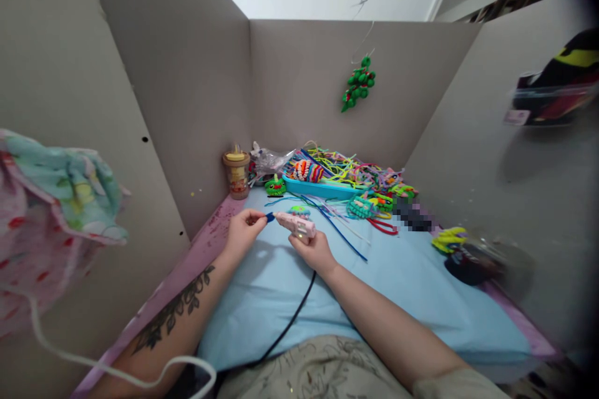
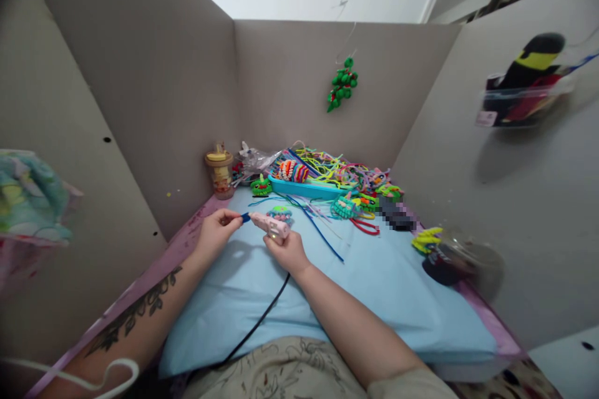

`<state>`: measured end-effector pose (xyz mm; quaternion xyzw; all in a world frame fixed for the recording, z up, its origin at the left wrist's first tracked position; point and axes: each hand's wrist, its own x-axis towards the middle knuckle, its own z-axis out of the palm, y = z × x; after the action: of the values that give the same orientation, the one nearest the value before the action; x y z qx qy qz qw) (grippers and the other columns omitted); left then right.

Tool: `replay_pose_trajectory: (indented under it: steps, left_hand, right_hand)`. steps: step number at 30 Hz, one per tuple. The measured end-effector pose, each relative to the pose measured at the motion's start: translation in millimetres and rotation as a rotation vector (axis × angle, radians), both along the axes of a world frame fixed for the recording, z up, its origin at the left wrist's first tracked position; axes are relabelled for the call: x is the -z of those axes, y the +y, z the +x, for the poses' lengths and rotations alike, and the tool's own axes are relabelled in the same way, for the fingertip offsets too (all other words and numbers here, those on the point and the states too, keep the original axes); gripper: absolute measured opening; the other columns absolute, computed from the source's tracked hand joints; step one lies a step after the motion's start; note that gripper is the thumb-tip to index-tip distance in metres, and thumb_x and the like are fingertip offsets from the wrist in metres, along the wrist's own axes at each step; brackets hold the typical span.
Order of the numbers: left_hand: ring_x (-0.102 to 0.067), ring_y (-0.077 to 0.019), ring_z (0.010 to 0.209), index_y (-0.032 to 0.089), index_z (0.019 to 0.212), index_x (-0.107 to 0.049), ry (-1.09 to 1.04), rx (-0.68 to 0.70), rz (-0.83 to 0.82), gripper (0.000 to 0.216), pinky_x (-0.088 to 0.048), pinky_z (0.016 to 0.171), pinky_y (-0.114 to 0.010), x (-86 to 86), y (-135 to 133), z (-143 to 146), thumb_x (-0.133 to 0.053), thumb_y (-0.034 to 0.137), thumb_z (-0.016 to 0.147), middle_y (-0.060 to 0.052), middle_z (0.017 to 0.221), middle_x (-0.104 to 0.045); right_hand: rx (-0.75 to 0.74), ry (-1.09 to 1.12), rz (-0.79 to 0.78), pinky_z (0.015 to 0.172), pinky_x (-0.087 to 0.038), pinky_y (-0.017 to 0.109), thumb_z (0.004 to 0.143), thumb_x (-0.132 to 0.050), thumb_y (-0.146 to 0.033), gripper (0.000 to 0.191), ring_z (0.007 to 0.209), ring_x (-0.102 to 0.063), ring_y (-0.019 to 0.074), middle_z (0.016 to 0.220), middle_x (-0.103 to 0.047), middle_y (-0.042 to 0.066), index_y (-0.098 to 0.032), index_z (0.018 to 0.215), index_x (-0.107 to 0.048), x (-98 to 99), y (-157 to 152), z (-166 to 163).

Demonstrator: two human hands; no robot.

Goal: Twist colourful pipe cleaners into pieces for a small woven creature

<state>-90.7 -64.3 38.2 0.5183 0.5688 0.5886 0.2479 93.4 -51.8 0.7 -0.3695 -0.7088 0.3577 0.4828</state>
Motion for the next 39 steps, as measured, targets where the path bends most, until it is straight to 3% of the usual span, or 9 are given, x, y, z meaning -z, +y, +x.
replay_pose_trajectory:
  steps: [6,11,16,20,26,29,32,36,39]
  left_hand:
    - [-0.053,-0.0117,0.052,0.014,0.066,-0.065,0.089,0.048,-0.02,0.013,-0.04,0.051,-0.021,-1.1,2.7,-7.7,-0.065,0.026,0.06,-0.001,0.058,-0.062]
    - [-0.056,-0.0123,0.057,0.014,0.071,-0.066,0.333,0.14,-0.002,0.014,-0.041,0.054,-0.021,-1.0,4.1,-21.0,-0.058,0.023,0.066,-0.002,0.064,-0.065]
    - [-0.057,-0.0122,0.06,0.015,0.071,-0.066,0.582,0.209,0.034,0.013,-0.04,0.056,-0.021,-6.1,0.5,-32.9,-0.054,0.018,0.067,-0.002,0.067,-0.066]
    - [-0.056,-0.012,0.058,0.016,0.068,-0.066,0.653,0.293,0.01,0.012,-0.039,0.055,-0.021,-12.5,-3.9,-36.0,-0.054,0.016,0.066,-0.001,0.064,-0.065]
    - [-0.055,-0.012,0.055,0.014,0.068,-0.065,0.248,0.313,-0.106,0.01,-0.038,0.051,-0.021,-25.1,-7.8,-34.5,-0.063,0.021,0.062,-0.002,0.061,-0.064]
    - [-0.054,-0.01,0.052,0.014,0.067,-0.062,-0.087,0.306,-0.099,0.015,-0.039,0.051,-0.02,-26.6,-6.1,-37.3,-0.069,0.023,0.057,0.0,0.056,-0.06]
    - [-0.054,-0.0073,0.051,0.014,0.067,-0.06,-0.383,0.31,-0.087,0.02,-0.041,0.051,-0.017,-26.1,-4.0,-42.3,-0.072,0.023,0.055,0.003,0.058,-0.06]
    - [-0.052,-0.0049,0.047,0.014,0.068,-0.058,-0.619,0.327,-0.108,0.023,-0.041,0.048,-0.015,-27.4,-3.1,-48.7,-0.074,0.019,0.053,0.004,0.056,-0.058]
    - [-0.052,-0.0045,0.046,0.013,0.069,-0.057,-0.727,0.337,-0.091,0.021,-0.042,0.047,-0.014,-28.2,-2.4,-51.0,-0.072,0.015,0.054,0.004,0.056,-0.058]
  right_hand:
    - [0.029,-0.127,0.182,0.084,-0.047,0.032,0.073,-0.056,-0.027,0.032,0.092,-0.062,0.0221,0.101,-0.067,0.005,-0.019,0.104,-0.061,4.3,4.3,5.9]
    - [0.022,-0.238,0.332,0.078,-0.048,0.028,0.075,-0.055,-0.027,0.026,0.083,-0.064,0.0188,0.095,-0.067,0.005,-0.02,0.099,-0.062,9.1,7.5,8.9]
    - [-0.024,-0.311,0.338,0.075,-0.048,0.026,0.075,-0.054,-0.024,0.019,0.08,-0.063,0.0173,0.088,-0.068,0.003,-0.022,0.091,-0.063,7.7,4.7,7.9]
    - [-0.04,-0.233,0.281,0.077,-0.049,0.029,0.073,-0.056,-0.025,0.025,0.082,-0.063,0.0194,0.093,-0.068,0.004,-0.021,0.097,-0.062,6.5,4.3,7.8]
    - [-0.053,-0.028,0.102,0.091,-0.042,0.04,0.073,-0.057,-0.029,0.036,0.103,-0.056,0.0257,0.109,-0.063,0.006,-0.02,0.107,-0.06,1.8,4.1,5.8]
    - [-0.052,0.171,-0.164,0.073,-0.05,0.034,0.07,-0.061,-0.035,0.036,0.082,-0.061,0.0221,0.091,-0.067,0.007,-0.017,0.101,-0.059,1.3,3.2,-5.8]
    - [-0.148,0.393,-0.527,0.048,-0.044,0.024,0.067,-0.062,-0.037,0.027,0.052,-0.054,0.0128,0.063,-0.06,0.001,-0.016,0.084,-0.058,-1.3,3.1,-29.6]
    - [-0.435,0.517,-0.823,0.047,-0.042,0.022,0.051,-0.069,-0.016,0.022,0.048,-0.05,0.0104,0.054,-0.052,-0.003,-0.015,0.067,-0.054,-8.7,7.9,-77.1]
    - [-0.416,0.577,-0.873,0.049,-0.042,0.024,0.049,-0.068,-0.01,0.022,0.05,-0.051,0.0114,0.052,-0.051,-0.004,-0.015,0.065,-0.053,-8.5,16.7,-118.3]
